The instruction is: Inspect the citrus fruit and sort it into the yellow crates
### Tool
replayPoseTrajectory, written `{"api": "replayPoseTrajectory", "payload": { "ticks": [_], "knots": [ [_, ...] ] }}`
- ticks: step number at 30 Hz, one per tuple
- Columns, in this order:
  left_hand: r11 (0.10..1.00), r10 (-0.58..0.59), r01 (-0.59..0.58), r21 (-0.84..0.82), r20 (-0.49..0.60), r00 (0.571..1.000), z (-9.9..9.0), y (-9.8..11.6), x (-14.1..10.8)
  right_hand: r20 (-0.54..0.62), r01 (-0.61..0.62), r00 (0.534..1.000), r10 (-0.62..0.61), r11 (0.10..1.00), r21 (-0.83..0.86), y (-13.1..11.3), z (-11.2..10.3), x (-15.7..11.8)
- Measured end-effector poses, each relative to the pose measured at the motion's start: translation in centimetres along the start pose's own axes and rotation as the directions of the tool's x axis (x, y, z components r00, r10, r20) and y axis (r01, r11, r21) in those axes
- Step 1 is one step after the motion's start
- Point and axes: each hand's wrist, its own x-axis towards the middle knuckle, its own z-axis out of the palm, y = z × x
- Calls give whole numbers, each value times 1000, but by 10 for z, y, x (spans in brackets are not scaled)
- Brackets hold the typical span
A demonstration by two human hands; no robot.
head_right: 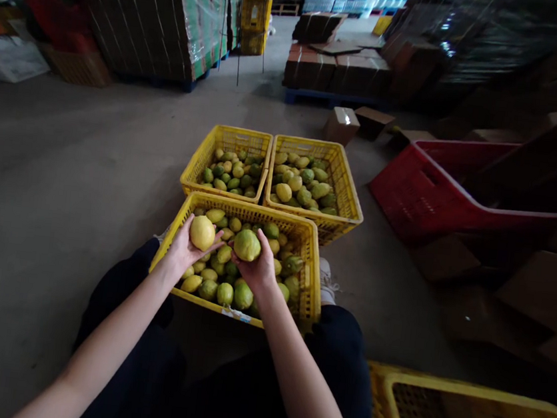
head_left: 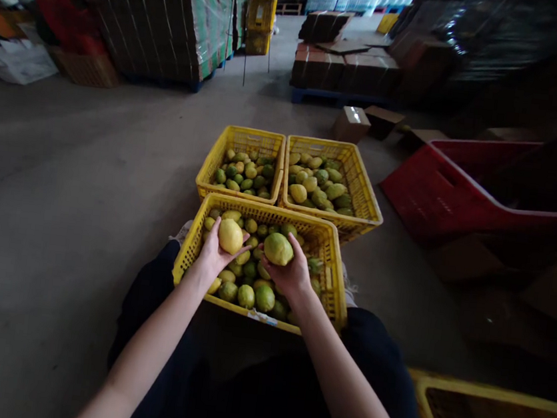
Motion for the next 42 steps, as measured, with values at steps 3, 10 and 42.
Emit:
{"api": "replayPoseTrajectory", "payload": {
  "ticks": [3, 10, 42],
  "knots": [
    [999, -29, 30, -21, 47, 998, 2, -1, -3, -30, 18, 999, -18, 1000, -14, 1, 0, 0],
    [997, -70, 74, -28, 134, 989, 5, 1, -15, 109, 128, 987, -119, 989, -78, 4, -2, -3],
    [995, -67, 81, -57, 223, 973, 21, 28, -32, 181, 228, 971, -155, 384, -895, 90, -41, 23]
  ]
}}
